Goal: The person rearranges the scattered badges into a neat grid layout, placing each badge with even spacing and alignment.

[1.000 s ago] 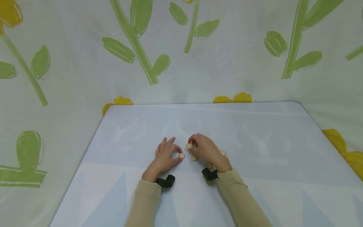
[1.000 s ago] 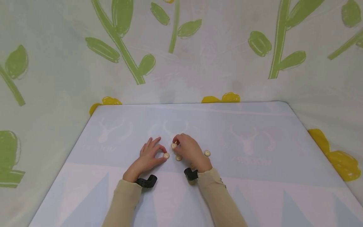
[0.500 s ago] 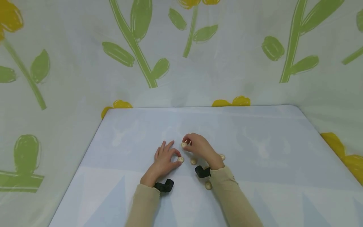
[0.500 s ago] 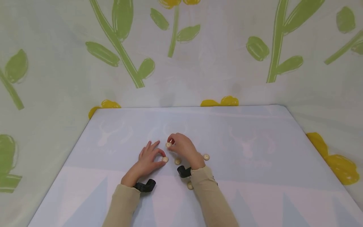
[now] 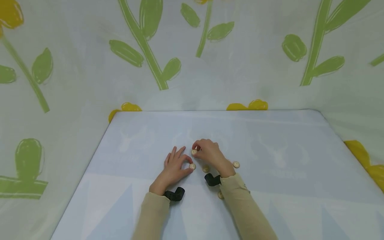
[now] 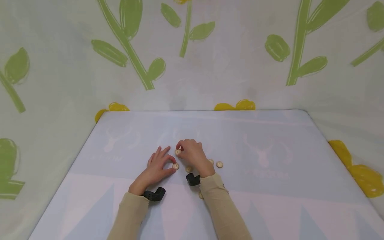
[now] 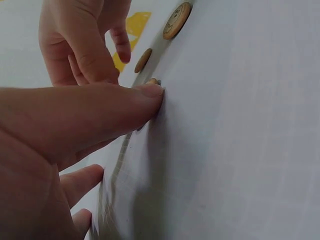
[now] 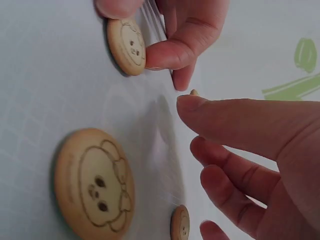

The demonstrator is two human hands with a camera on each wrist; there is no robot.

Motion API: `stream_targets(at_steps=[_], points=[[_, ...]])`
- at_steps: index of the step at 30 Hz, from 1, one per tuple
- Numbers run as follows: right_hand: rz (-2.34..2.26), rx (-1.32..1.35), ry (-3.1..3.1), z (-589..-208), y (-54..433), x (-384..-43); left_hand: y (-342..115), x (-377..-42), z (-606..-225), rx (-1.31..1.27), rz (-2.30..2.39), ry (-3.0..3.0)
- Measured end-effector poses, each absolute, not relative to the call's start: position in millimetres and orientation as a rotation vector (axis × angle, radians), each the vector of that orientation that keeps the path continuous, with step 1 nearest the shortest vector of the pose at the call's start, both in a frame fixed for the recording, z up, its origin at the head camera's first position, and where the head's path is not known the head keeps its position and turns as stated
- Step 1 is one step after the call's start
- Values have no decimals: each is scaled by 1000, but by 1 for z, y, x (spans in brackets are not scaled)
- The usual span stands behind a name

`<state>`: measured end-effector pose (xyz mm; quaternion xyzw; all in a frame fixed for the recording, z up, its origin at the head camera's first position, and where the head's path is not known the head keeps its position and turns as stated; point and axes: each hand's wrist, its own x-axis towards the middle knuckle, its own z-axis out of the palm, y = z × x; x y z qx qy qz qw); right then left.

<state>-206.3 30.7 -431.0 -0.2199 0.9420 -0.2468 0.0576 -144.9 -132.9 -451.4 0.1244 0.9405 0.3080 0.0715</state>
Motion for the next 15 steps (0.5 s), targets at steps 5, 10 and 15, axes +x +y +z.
stream_targets(at_steps=[5,10,15], points=[[-677,-667,2867,-433,27,-205,-134,-146,-451,367,911,2830],[-650,-642,2868,-435,24,-203,-134,-147,-450,368,932,2816],[-627,-613,2875,-437,23,-202,-134,-148,-450,392,936,2822]])
